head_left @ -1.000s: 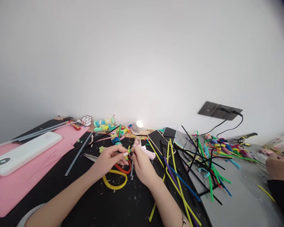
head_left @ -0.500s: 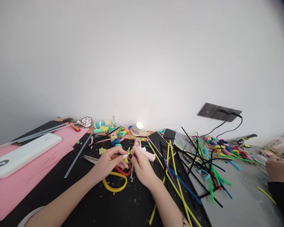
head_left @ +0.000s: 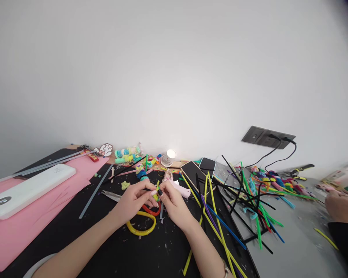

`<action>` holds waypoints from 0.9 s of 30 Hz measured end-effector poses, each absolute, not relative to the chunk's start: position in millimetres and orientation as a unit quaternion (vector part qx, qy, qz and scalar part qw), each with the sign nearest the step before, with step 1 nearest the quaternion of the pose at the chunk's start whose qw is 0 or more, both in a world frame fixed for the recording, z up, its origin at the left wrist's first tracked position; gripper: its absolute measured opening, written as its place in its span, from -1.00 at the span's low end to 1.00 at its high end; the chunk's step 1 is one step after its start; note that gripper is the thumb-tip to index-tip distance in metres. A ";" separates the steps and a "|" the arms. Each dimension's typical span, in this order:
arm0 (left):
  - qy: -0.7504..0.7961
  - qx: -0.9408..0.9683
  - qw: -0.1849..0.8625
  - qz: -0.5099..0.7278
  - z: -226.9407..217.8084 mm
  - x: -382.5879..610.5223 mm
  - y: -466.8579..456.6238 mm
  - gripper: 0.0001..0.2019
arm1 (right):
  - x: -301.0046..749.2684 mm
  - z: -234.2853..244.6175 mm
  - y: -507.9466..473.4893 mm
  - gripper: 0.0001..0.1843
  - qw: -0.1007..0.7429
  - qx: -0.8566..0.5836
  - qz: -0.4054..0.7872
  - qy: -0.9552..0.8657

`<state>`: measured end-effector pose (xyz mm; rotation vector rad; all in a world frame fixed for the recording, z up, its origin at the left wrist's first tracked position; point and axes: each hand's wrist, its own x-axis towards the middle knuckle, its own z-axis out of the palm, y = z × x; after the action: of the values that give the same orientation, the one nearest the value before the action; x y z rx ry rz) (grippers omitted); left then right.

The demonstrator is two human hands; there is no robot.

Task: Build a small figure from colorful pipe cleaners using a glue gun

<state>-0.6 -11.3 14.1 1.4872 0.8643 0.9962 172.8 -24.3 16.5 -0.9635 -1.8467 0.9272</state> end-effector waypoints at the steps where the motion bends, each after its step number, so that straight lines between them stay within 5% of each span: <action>1: 0.365 0.624 0.548 0.422 13.1 -0.3 -11.0 -0.79 | 172.7 16.4 -24.1 -0.81 0.418 -0.383 0.370 -0.736; 27: 0.390 0.623 0.517 0.439 11.5 3.4 -13.6 -0.80 | 170.9 14.7 -22.9 -0.72 0.443 -0.371 0.433 -0.692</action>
<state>3.4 -13.6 11.5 1.4968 0.9362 1.0530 170.9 -22.9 14.7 -0.9193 -1.7153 1.0745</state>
